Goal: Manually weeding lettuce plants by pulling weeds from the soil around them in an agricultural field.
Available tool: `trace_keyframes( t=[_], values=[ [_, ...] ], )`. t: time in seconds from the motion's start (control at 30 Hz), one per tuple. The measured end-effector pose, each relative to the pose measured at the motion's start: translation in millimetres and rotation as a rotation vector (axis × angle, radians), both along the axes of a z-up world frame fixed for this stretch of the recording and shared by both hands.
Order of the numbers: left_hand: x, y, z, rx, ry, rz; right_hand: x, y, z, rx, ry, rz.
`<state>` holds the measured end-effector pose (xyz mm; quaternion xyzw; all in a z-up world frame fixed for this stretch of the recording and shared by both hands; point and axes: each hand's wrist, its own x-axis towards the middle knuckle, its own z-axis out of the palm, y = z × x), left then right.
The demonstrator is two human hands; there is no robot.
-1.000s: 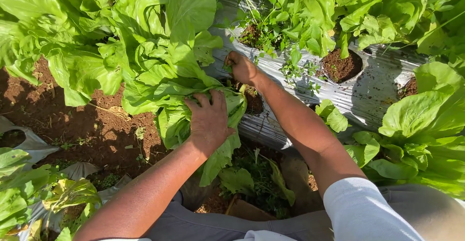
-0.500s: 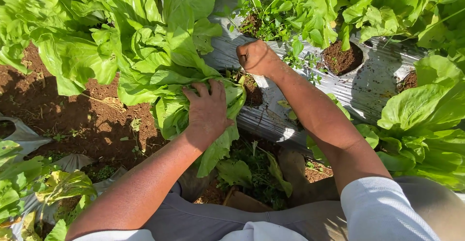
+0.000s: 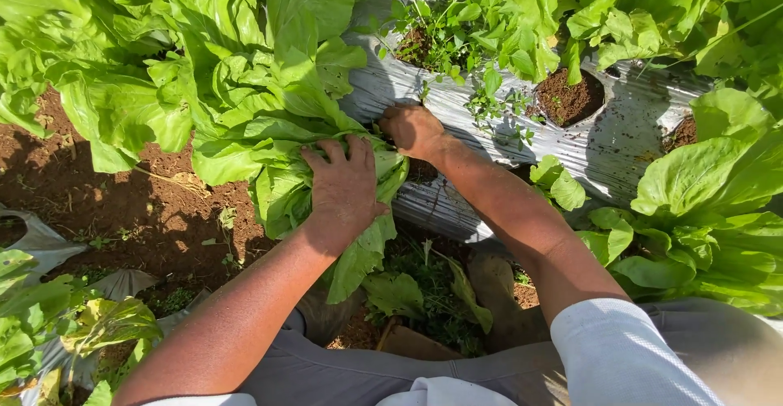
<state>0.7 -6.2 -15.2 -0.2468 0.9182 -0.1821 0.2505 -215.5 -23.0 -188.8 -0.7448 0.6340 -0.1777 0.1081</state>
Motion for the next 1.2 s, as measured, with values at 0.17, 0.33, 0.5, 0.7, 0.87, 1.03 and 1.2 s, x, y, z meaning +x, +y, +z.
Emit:
trace_keyframes(
  t=[0.17,0.33,0.5,0.7,0.87,1.03,1.2],
  values=[
    [-5,0,-4,-0.007,-0.037,0.000,8,11,-10,-0.198,0.151,-0.055],
    [-17,0,3,-0.037,-0.097,-0.015,-17,3,6,-0.080,-0.934,0.113],
    [-34,16,34,-0.124,-0.102,-0.081,-81,51,121,0.102,-0.046,-0.047],
    [-53,33,18,-0.120,0.015,-0.184,-118,100,128,0.339,0.368,-0.310],
    [-71,31,22,-0.040,-0.056,-0.238,-83,97,158,0.513,0.275,-0.462],
    [-85,29,29,0.012,-0.084,-0.222,-147,77,31,0.666,0.054,-0.381],
    [-91,21,17,0.054,-0.125,-0.218,-146,63,39,0.653,0.347,-0.260]
  ],
)
